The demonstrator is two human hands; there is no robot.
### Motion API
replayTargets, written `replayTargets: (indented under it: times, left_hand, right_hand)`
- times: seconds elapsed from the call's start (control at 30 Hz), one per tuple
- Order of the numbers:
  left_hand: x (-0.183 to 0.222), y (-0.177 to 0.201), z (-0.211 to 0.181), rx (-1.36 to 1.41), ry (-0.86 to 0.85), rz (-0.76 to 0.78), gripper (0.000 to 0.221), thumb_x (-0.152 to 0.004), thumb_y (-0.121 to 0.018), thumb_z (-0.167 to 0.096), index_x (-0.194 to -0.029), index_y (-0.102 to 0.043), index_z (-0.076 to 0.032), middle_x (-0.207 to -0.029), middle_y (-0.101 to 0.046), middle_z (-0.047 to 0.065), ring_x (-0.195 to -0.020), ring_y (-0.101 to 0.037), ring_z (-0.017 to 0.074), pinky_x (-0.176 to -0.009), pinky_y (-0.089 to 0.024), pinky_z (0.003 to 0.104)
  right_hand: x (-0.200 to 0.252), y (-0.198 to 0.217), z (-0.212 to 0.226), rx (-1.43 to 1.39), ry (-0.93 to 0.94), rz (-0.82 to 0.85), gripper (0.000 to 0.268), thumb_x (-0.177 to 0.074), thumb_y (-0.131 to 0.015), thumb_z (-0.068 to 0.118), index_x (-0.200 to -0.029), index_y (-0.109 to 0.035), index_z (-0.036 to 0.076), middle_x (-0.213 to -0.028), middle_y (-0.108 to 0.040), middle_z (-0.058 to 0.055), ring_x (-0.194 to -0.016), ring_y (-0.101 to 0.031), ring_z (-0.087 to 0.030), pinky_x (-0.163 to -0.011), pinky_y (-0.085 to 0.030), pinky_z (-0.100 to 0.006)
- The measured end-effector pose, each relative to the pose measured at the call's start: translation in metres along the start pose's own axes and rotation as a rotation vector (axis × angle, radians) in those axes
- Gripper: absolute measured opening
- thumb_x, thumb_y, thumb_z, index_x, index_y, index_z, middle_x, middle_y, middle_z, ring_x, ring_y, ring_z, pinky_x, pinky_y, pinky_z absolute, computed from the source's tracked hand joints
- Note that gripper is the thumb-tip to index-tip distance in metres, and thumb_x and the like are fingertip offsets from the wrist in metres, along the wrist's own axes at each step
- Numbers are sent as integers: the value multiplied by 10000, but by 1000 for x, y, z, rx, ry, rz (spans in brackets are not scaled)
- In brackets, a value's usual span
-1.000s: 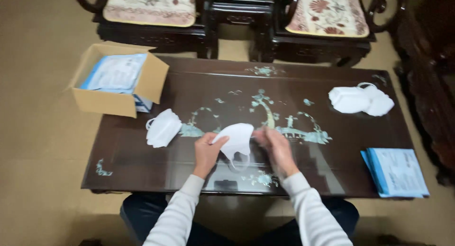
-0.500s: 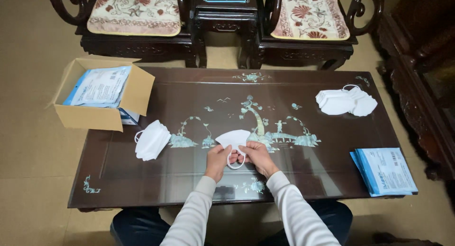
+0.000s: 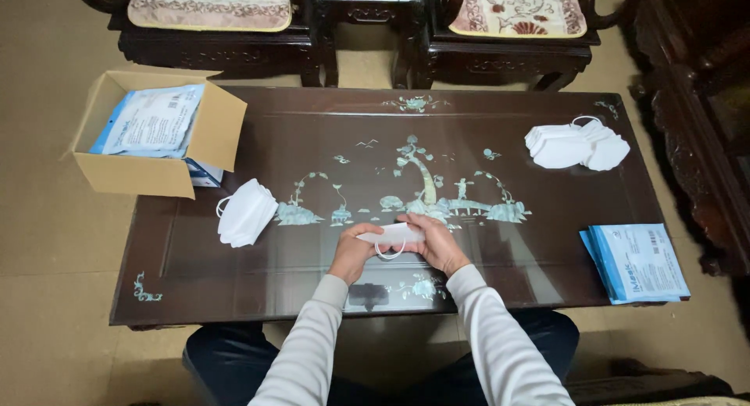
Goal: Packaging individual face masks into plastic sleeves
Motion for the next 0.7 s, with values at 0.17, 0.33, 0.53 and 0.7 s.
replayTargets:
  times: [0.17,0.33,0.53,0.7]
  left_hand:
    - [27,-7,-24,25,-20,53,317,-935,-712,-70,-1248,-713,-22,-1223,-695,240,-1101,-705,353,-899,-622,442]
    - [11,-14,6,164,77,12,705,-902,-857,-323,-1408,-506,21,-1275,-554,133,-1182,-546,216,-1079,-432,430]
    - [9,-13,-1,29,70,-98,519,-989,-725,-228,-1443,-526,-75,-1287,-624,144,-1145,-647,290,-969,-539,456]
    - [23,-14,-11,67,55,-52,468,-998,-703,-168,-1416,-532,-47,-1259,-626,160,-1144,-655,302,-981,-548,498]
  right_hand:
    - [4,-9,-1,126,116,-49,396,-783,-814,-10,-1165,-718,-54,-908,-777,-192,-732,-777,-247,-632,-659,-361]
    - [-11,0,-18,223,249,-362,403,-833,-829,81,-1226,-744,44,-985,-781,-164,-855,-730,-192,-754,-632,-312]
    - [104,-7,76,793,870,-508,340,-932,-760,187,-1234,-727,35,-1122,-754,-212,-1138,-681,-406,-987,-542,-459]
    - [178,159,139,1170,1029,-905,393,-927,-783,177,-1239,-686,-40,-1151,-692,-277,-1142,-642,-452,-1012,-507,-518]
Point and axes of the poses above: each hand's wrist, its own x-axis away from the middle knuckle, its own y-axis out of the back of the hand, z = x × y, the point moved 5 cm from there along -x, towards the middle knuckle
